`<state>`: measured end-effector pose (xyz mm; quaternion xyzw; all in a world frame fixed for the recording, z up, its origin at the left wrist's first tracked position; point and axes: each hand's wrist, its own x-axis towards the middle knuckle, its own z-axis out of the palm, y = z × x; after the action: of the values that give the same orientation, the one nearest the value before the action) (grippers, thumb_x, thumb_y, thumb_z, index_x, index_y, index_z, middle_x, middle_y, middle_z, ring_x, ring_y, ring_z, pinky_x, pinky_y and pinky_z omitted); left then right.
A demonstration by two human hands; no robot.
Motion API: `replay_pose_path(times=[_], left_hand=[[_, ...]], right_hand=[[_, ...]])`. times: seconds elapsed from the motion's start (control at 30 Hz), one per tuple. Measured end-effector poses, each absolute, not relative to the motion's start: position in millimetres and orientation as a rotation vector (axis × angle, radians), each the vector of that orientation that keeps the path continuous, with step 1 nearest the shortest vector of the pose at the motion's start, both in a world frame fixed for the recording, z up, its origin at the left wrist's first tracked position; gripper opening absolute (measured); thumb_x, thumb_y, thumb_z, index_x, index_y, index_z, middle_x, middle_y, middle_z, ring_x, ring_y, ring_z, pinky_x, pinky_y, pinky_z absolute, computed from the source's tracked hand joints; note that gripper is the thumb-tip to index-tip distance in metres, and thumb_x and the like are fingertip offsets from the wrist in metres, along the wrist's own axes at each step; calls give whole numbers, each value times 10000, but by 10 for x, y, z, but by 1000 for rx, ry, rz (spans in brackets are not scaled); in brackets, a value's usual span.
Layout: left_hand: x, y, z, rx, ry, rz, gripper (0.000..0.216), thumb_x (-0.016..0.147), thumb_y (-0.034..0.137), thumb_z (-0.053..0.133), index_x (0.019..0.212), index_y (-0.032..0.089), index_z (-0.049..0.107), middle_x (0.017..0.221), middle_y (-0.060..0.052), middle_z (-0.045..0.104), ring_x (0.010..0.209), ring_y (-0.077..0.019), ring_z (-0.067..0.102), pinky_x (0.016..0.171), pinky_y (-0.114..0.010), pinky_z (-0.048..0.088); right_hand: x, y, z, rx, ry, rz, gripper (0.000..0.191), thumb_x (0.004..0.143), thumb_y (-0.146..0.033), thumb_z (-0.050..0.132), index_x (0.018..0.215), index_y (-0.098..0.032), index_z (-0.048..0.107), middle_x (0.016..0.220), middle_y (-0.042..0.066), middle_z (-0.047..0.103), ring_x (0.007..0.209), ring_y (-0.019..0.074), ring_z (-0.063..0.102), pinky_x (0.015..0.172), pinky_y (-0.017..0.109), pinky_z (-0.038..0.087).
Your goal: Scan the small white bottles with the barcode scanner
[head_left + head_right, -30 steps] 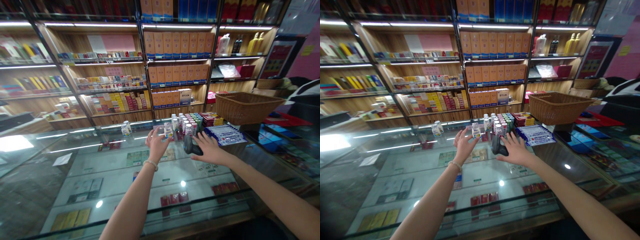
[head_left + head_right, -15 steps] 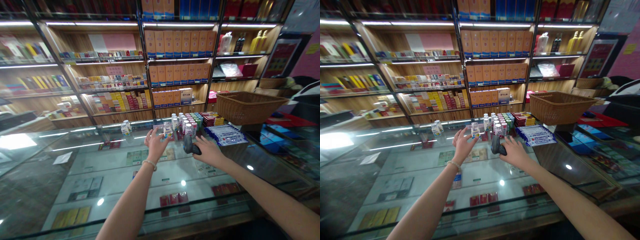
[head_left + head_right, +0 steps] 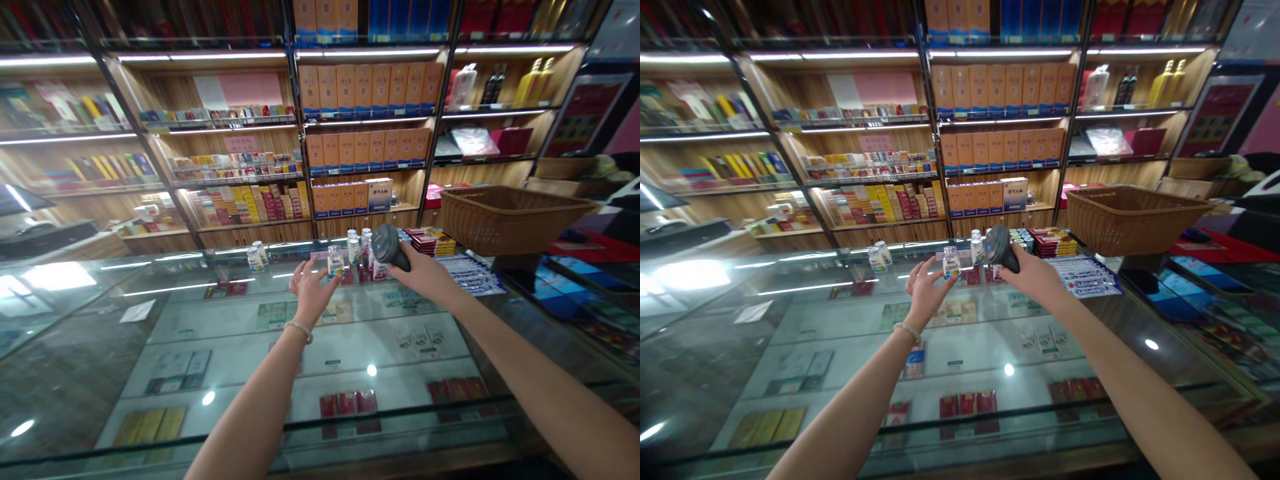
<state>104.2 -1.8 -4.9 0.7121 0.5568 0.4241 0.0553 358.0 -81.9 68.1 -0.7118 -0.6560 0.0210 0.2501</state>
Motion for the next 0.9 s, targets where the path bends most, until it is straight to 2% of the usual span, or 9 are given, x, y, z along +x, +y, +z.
replay_pose_path(times=[0.17,0.27,0.4,0.6,0.9], left_hand=[[1031,-11,-71,2162,1680,1284,260,830,529,757,926,294,814,1548,-52,517,1495,-351,322,1244,-587,223],[1028,-9,-86,2167,1677,1300,256,827,531,760,943,310,816,1538,-43,529,1483,-350,341,1238,-592,233],[1011,7,-113,2195,1640,1337,258,833,540,748,938,316,816,1526,-30,540,1474,-344,357,1233,-574,267],[985,28,-135,2217,1640,1333,250,841,474,755,981,277,819,1530,-82,532,1461,-336,399,1227,-542,313],[1008,-19,-80,2159,1705,1329,241,834,495,761,946,290,817,1526,-62,544,1461,-340,399,1223,-560,308]], right_hand=[[3523,-739,651,-1602,-1806,381,560,863,-406,617,1396,-250,543,1075,60,762,757,216,690,668,290,495],[3463,-780,569,-1481,-1754,575,486,844,-338,619,1313,-211,606,864,24,738,575,157,606,537,254,456],[3347,-910,478,-1493,-1700,788,383,835,-356,650,1175,-181,663,645,-28,627,401,103,471,406,231,375],[3137,-1075,448,-1459,-1741,855,322,824,-300,667,1125,-185,670,594,-50,566,388,89,470,400,211,378],[3151,-1102,472,-1455,-1688,890,308,807,-318,646,1086,-189,652,633,-49,575,363,82,435,355,221,359]])
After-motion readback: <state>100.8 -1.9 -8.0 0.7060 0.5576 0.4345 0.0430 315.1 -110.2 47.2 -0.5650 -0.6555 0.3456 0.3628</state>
